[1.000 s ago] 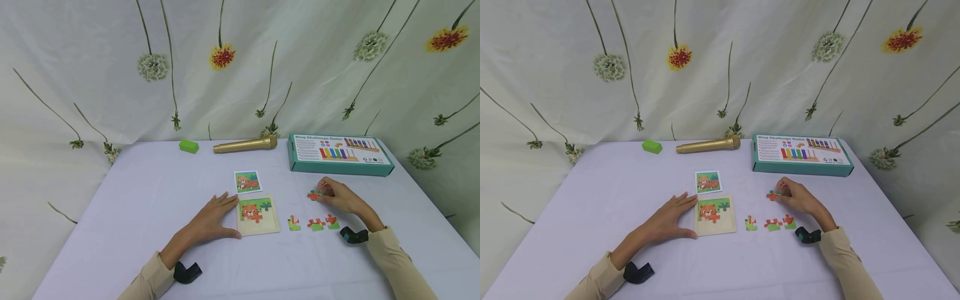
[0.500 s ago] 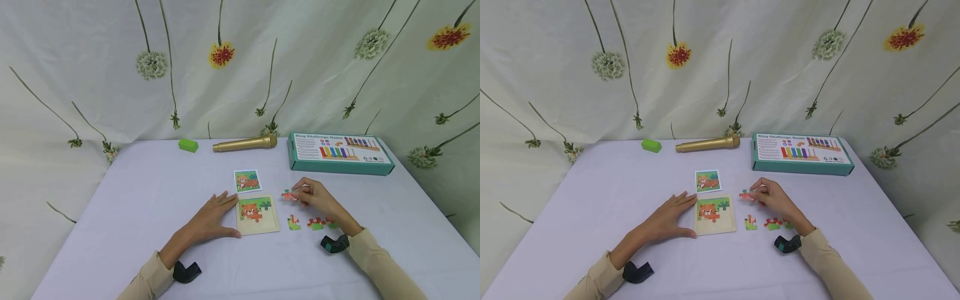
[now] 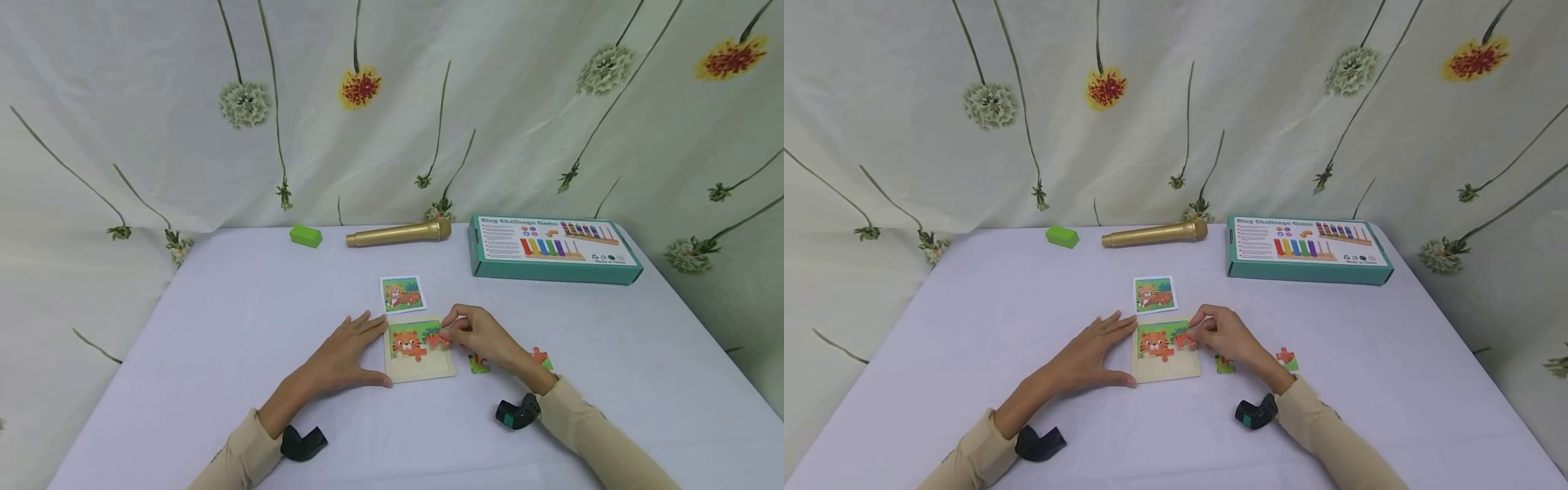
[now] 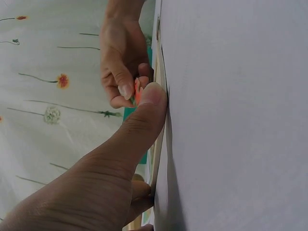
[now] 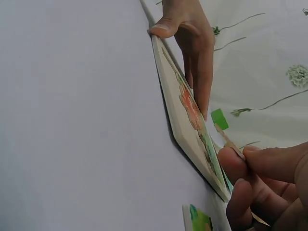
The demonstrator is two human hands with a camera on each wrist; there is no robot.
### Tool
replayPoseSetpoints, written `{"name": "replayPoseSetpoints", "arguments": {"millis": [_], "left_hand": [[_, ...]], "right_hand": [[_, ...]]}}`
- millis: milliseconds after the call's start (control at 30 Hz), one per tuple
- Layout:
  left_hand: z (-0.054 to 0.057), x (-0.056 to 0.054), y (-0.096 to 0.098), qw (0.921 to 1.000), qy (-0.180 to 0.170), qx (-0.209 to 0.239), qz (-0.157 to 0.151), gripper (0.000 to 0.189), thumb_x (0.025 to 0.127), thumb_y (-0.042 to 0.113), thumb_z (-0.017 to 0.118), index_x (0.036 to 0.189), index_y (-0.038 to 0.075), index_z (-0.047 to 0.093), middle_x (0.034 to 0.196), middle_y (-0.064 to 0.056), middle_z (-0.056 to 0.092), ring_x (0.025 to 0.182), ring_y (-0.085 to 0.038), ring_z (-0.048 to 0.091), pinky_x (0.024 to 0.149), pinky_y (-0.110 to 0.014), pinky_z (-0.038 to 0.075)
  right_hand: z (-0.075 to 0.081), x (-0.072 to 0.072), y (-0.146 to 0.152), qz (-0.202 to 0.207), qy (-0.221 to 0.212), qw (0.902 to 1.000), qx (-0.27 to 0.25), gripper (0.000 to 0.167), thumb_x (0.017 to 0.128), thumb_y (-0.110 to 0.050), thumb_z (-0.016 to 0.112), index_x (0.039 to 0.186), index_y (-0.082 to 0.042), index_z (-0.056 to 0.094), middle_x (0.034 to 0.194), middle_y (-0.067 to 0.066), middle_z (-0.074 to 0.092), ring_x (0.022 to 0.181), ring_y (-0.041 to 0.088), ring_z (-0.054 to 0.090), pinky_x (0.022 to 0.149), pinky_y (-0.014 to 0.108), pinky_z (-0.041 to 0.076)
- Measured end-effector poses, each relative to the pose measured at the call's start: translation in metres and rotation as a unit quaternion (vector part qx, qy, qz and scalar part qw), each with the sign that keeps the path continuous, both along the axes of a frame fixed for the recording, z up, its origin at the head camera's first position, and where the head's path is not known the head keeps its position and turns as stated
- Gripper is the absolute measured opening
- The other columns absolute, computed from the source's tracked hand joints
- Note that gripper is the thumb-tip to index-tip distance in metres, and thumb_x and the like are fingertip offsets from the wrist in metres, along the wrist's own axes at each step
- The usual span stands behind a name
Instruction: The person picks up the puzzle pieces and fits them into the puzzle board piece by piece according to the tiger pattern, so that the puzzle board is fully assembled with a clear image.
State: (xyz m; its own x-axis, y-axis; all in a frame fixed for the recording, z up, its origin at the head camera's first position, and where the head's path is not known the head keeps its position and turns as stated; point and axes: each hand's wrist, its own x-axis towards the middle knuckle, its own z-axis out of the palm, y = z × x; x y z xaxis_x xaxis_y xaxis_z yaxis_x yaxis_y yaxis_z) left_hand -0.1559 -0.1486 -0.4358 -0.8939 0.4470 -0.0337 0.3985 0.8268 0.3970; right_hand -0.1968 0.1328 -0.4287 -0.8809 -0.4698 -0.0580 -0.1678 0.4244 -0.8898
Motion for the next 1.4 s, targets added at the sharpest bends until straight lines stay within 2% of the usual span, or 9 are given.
{"name": "replayPoseSetpoints", "arguments": {"millis": [167,267,600,800,1000,1133,1400], "left_hand": [[0.000,0.000,0.000,1.0000,0.001,0.001,-0.001,0.104,0.065,0.065,0.077,0.147,0.012,0.040,0.154,0.001,0.034,0.147,-0.023,0.016,0.120,-0.047,0.012],[0.000,-0.001,0.000,1.0000,0.001,0.002,-0.002,0.104,0.064,0.065,0.076,0.146,0.012,0.041,0.154,0.001,0.035,0.147,-0.024,0.017,0.120,-0.048,0.012],[0.002,-0.001,0.000,1.0000,-0.002,0.001,-0.004,0.104,0.065,0.065,0.077,0.147,0.012,0.040,0.154,0.000,0.034,0.147,-0.024,0.017,0.120,-0.047,0.012],[0.002,0.000,0.001,1.0000,-0.006,0.003,-0.004,0.104,0.065,0.064,0.076,0.147,0.012,0.039,0.154,0.001,0.033,0.147,-0.023,0.016,0.120,-0.047,0.011],[0.003,0.000,0.001,1.0000,-0.007,0.004,-0.003,0.104,0.066,0.064,0.076,0.147,0.012,0.039,0.155,0.001,0.033,0.147,-0.023,0.016,0.120,-0.047,0.011],[0.003,-0.001,0.001,1.0000,-0.006,0.004,-0.003,0.104,0.065,0.064,0.076,0.147,0.012,0.040,0.154,0.001,0.034,0.147,-0.024,0.017,0.120,-0.047,0.012],[0.004,0.000,0.001,1.0000,-0.007,0.006,-0.003,0.104,0.065,0.064,0.077,0.147,0.011,0.040,0.154,0.000,0.034,0.147,-0.024,0.017,0.120,-0.048,0.012]], "right_hand": [[-0.001,0.005,-0.006,0.014,0.010,0.9998,0.007,0.012,0.091,-0.011,0.064,0.098,-0.001,0.061,0.076,0.007,0.072,0.072,0.016,0.069,0.070,0.025,0.048],[-0.001,0.007,-0.009,0.008,0.013,0.9998,0.010,0.011,0.091,-0.010,0.064,0.097,-0.001,0.062,0.073,0.006,0.071,0.070,0.016,0.069,0.073,0.028,0.050],[-0.001,0.008,-0.016,-0.017,0.026,0.9987,0.039,0.006,0.090,-0.008,0.065,0.095,-0.005,0.063,0.064,-0.001,0.066,0.061,0.012,0.065,0.063,0.022,0.046],[-0.001,0.008,-0.018,-0.024,0.022,0.9983,0.049,0.008,0.089,-0.008,0.066,0.095,-0.005,0.062,0.062,0.001,0.064,0.057,0.012,0.059,0.050,0.021,0.034],[0.001,0.009,-0.019,-0.027,0.028,0.9967,0.071,0.006,0.089,-0.011,0.067,0.092,-0.009,0.062,0.059,-0.001,0.061,0.053,0.012,0.053,0.047,0.021,0.029],[0.001,0.009,-0.019,-0.022,0.041,0.9952,0.086,0.006,0.090,-0.012,0.066,0.089,-0.011,0.061,0.057,-0.002,0.059,0.049,0.010,0.046,0.045,0.020,0.027],[0.001,0.013,-0.019,-0.011,0.090,0.9896,0.111,0.008,0.089,-0.011,0.067,0.087,-0.013,0.059,0.057,-0.005,0.056,0.049,0.009,0.045,0.045,0.020,0.029]]}}
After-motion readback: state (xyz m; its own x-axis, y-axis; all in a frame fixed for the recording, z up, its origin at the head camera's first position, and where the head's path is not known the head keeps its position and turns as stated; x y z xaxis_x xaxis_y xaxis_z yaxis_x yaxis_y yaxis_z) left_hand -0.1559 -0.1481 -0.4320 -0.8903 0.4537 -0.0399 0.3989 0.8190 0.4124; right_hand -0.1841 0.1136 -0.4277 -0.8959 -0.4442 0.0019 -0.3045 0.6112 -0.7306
